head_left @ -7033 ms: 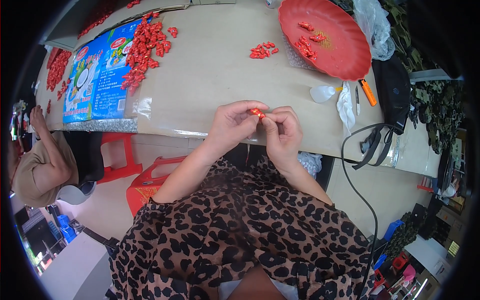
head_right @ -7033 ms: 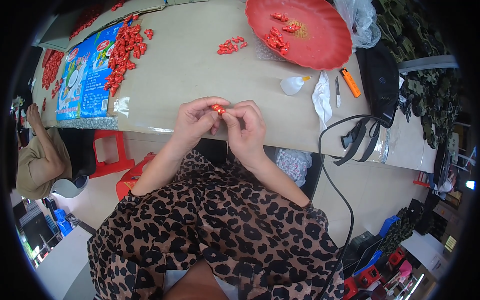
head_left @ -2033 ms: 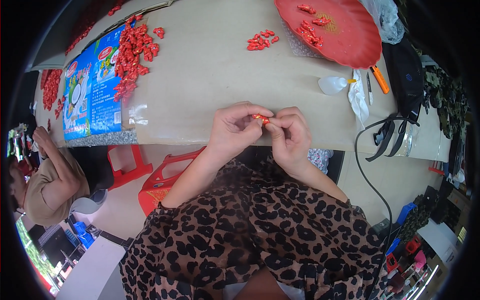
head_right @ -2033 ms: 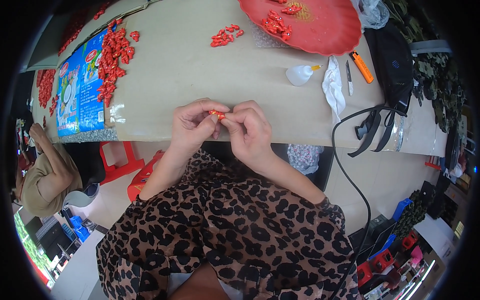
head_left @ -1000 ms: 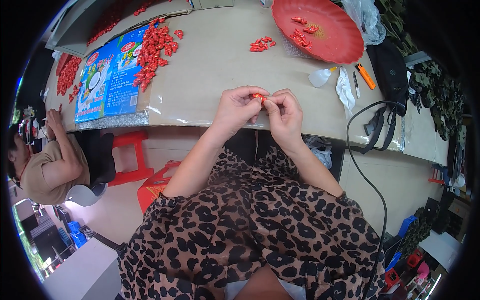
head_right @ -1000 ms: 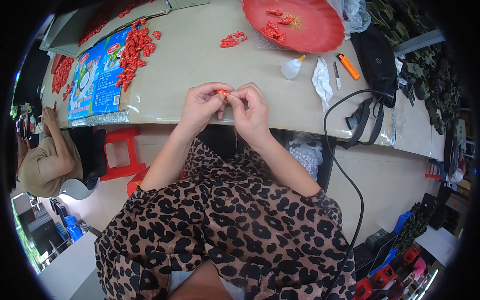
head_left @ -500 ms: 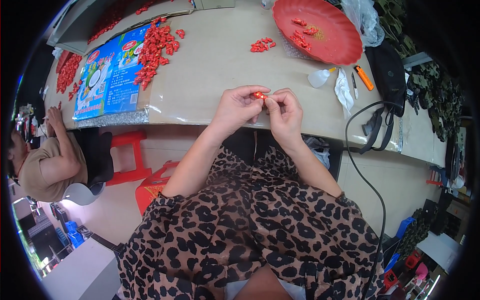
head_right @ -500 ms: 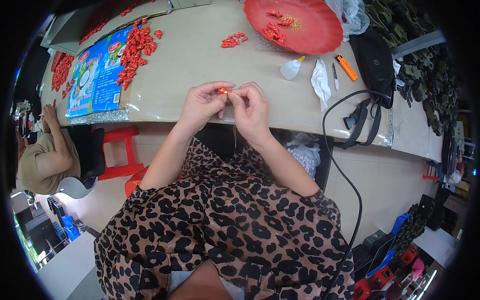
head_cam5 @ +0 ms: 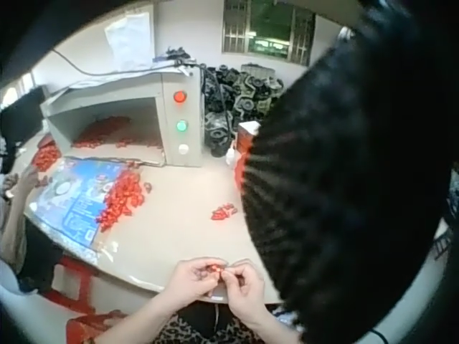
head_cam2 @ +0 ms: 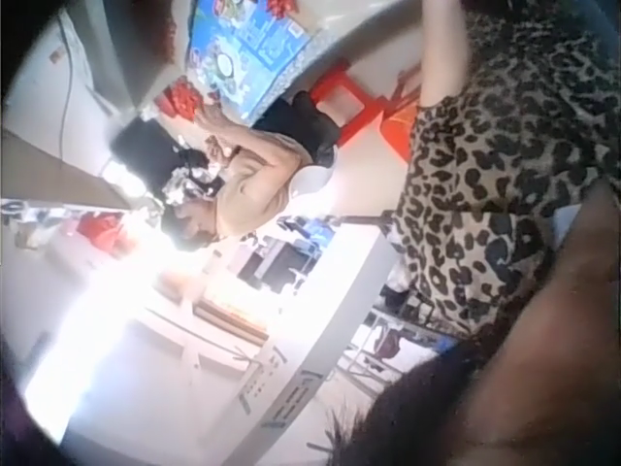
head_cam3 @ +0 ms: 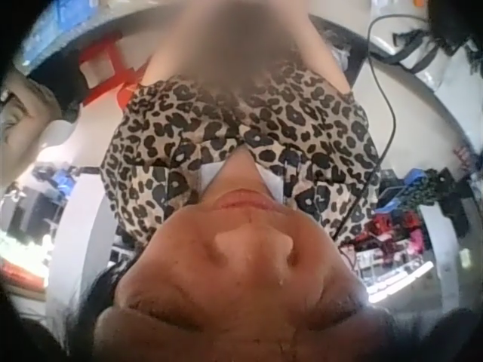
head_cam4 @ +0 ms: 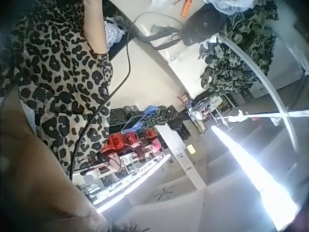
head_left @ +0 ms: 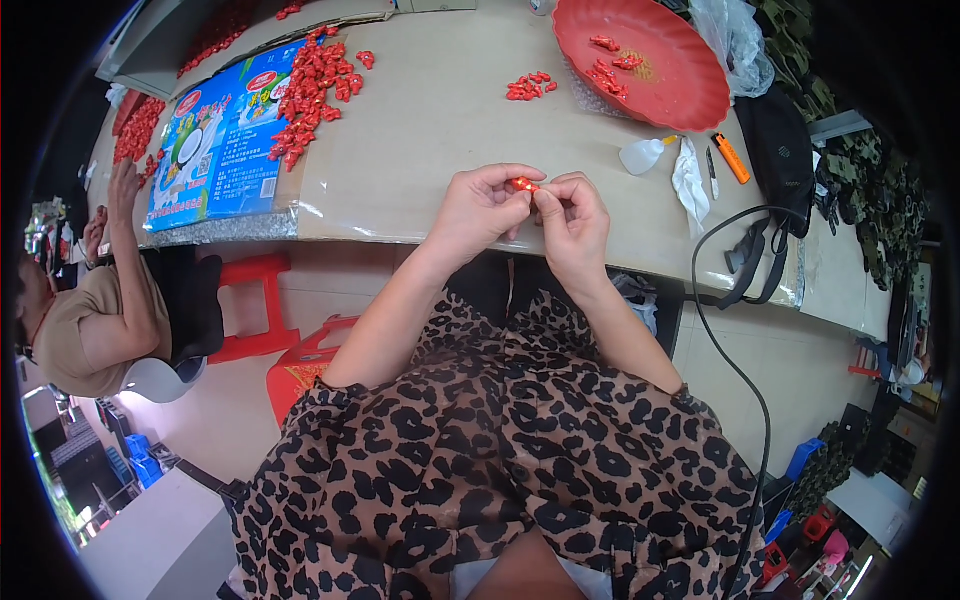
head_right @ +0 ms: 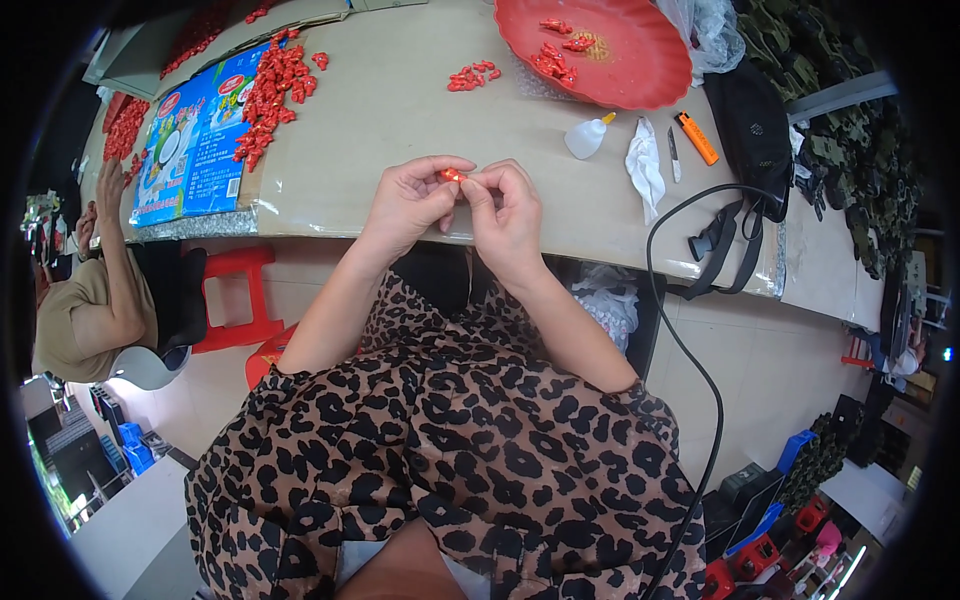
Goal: The person assembles small figurines by applying glue to plastic pieces using a squeeze bottle and pressing the pieces together by hand.
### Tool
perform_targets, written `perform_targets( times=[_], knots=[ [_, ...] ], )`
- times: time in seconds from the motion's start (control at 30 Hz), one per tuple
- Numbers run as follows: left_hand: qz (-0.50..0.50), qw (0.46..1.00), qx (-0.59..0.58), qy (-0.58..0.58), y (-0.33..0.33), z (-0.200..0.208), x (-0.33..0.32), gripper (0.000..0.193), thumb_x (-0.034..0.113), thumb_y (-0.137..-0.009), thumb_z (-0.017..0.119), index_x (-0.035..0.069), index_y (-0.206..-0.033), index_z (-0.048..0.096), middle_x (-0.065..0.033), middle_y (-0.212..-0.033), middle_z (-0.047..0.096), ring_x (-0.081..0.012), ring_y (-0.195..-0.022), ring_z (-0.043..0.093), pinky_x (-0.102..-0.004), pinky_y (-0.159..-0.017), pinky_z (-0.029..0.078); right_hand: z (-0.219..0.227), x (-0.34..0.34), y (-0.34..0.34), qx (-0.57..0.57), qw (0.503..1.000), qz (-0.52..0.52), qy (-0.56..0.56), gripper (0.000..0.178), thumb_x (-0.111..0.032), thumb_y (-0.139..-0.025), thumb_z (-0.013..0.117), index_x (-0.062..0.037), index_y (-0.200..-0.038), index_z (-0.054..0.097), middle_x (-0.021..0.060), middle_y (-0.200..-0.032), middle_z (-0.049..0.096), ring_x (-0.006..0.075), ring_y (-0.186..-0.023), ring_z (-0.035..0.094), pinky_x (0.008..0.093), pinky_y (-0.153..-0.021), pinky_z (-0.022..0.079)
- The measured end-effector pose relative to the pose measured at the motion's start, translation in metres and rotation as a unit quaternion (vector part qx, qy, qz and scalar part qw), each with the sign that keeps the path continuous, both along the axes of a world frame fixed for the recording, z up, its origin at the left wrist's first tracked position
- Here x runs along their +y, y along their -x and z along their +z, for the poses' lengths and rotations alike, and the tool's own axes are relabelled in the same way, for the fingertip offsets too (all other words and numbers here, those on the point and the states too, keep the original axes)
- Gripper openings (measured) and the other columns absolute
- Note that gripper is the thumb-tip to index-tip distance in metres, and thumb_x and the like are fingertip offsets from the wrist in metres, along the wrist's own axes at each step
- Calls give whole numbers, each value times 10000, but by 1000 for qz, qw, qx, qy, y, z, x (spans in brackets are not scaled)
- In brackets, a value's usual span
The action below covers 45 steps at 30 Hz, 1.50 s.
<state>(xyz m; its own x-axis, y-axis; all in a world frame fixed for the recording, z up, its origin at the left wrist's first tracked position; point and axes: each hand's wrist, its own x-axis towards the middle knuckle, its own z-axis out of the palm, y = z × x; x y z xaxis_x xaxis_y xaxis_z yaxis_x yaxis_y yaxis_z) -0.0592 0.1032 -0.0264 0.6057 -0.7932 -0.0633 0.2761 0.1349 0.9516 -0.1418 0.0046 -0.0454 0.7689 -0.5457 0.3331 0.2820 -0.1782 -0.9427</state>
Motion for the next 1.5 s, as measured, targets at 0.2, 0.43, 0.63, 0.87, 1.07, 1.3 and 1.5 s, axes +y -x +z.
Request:
perform_targets(
  times=[0.2, 0.43, 0.63, 0.87, 1.07, 1.3, 1.5],
  knots=[
    [-33, 990, 127, 41, -8, 3, 1, 240, 141, -843, 456, -22, -1002, 528, -24, -678, 511, -55, -510, 455, -174, -415, 393, 4, -1, 3, -17, 994, 25, -103, 75, -57, -812, 514, 17, -797, 504, 44, -775, 482, 70, -613, 463, 185, -561, 390],
    [-66, 986, 149, 29, -11, 7, 0, 210, 185, -864, 427, 2, -934, 504, -19, -661, 489, -53, -506, 449, -178, -403, 398, 5, 0, 4, -42, 992, 18, -120, 91, -66, -801, 535, 23, -789, 522, 42, -781, 469, 68, -613, 462, 177, -549, 384],
    [-74, 985, 154, 39, -9, 7, -1, 204, 194, -869, 416, 9, -911, 489, -24, -703, 484, -56, -545, 448, -173, -419, 387, 5, 1, 4, -57, 991, 24, -119, 70, -45, -790, 545, 22, -788, 522, 41, -783, 467, 70, -615, 458, 175, -555, 378],
    [-73, 984, 151, 51, -9, 5, -1, 209, 196, -870, 414, 5, -916, 486, -28, -730, 491, -61, -556, 446, -176, -429, 380, 5, 1, 5, -61, 991, 24, -119, 52, -28, -782, 549, 16, -785, 523, 39, -783, 466, 69, -620, 455, 174, -558, 376],
    [-75, 984, 149, 61, -9, 4, 1, 196, 186, -867, 421, 12, -929, 487, -31, -744, 500, -61, -559, 449, -176, -444, 378, 5, 2, 6, -55, 993, 21, -105, 45, -23, -780, 550, 16, -791, 530, 39, -791, 465, 68, -636, 457, 173, -562, 376],
    [-78, 983, 137, 92, -9, 0, 1, 179, 160, -865, 426, 14, -942, 495, -29, -752, 505, -71, -606, 459, -190, -527, 383, 2, 0, 7, -58, 995, 24, -77, 46, -14, -780, 544, 20, -810, 535, 45, -801, 462, 76, -633, 461, 180, -561, 383],
    [-55, 984, 127, 114, -7, 0, 3, 190, 136, -844, 463, 11, -984, 489, -32, -761, 505, -97, -665, 465, -211, -596, 389, 3, 0, 7, -47, 997, 21, -56, 57, -18, -783, 540, 22, -824, 536, 51, -820, 461, 85, -633, 474, 189, -564, 400]
  ],
)
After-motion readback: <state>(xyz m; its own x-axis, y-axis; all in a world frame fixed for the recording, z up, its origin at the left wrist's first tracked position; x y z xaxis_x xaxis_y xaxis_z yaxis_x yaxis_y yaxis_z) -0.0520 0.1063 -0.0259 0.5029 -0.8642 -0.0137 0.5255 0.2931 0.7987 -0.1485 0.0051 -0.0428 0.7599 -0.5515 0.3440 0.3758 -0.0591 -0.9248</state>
